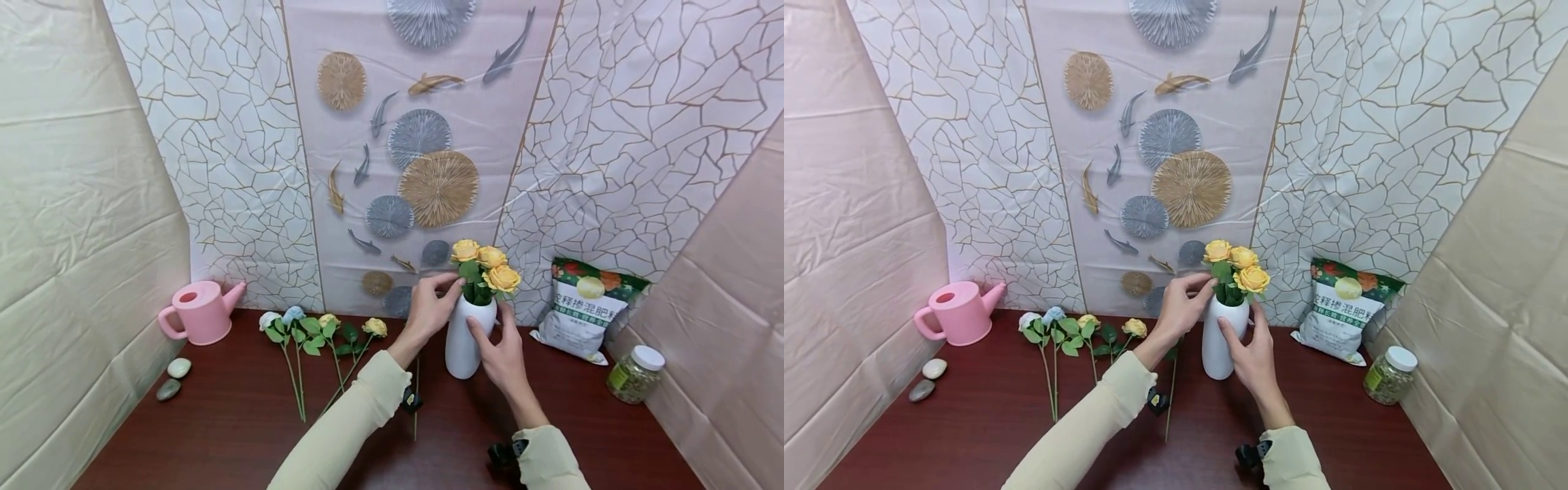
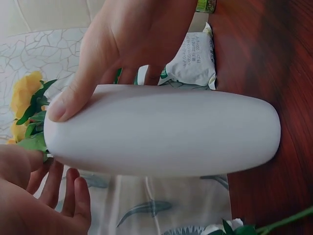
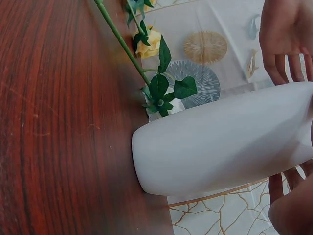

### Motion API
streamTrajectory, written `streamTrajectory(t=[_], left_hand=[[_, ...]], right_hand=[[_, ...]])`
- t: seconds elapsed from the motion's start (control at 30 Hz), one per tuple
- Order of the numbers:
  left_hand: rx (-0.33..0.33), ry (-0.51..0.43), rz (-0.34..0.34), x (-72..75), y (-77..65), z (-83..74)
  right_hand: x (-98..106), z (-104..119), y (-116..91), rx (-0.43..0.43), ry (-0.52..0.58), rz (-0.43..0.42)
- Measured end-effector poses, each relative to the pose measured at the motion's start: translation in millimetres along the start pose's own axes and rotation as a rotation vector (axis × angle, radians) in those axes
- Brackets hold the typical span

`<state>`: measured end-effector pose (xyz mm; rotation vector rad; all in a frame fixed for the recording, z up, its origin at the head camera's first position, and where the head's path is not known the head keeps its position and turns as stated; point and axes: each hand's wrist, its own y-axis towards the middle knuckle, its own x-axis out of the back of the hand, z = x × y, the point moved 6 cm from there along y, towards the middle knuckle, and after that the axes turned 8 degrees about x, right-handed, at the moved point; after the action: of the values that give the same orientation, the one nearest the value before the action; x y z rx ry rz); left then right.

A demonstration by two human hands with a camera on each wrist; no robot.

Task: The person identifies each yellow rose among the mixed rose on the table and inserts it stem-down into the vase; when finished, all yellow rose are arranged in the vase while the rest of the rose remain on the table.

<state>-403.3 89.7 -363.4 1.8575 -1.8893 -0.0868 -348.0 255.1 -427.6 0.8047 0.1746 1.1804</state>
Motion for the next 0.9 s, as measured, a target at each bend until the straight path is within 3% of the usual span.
streamTrajectory(t=[0.2, 0.37, 0.7, 0.9], left_hand=[[-0.038, -0.030, 0.025, 21.0, -13.5, 11.2], [-0.039, -0.029, 0.008, 45.8, -24.0, 35.4], [0.090, 0.109, -0.114, 114.4, -42.6, 98.3], [0.193, 0.240, -0.171, 153.8, -56.8, 127.8]], right_hand=[[1, 20, -2, -0.011, 0.009, 0.000], [5, 41, -3, -0.018, 0.009, 0.003], [5, 42, -2, -0.032, 0.020, 0.009], [1, 11, -1, -0.035, 0.020, -0.002]])
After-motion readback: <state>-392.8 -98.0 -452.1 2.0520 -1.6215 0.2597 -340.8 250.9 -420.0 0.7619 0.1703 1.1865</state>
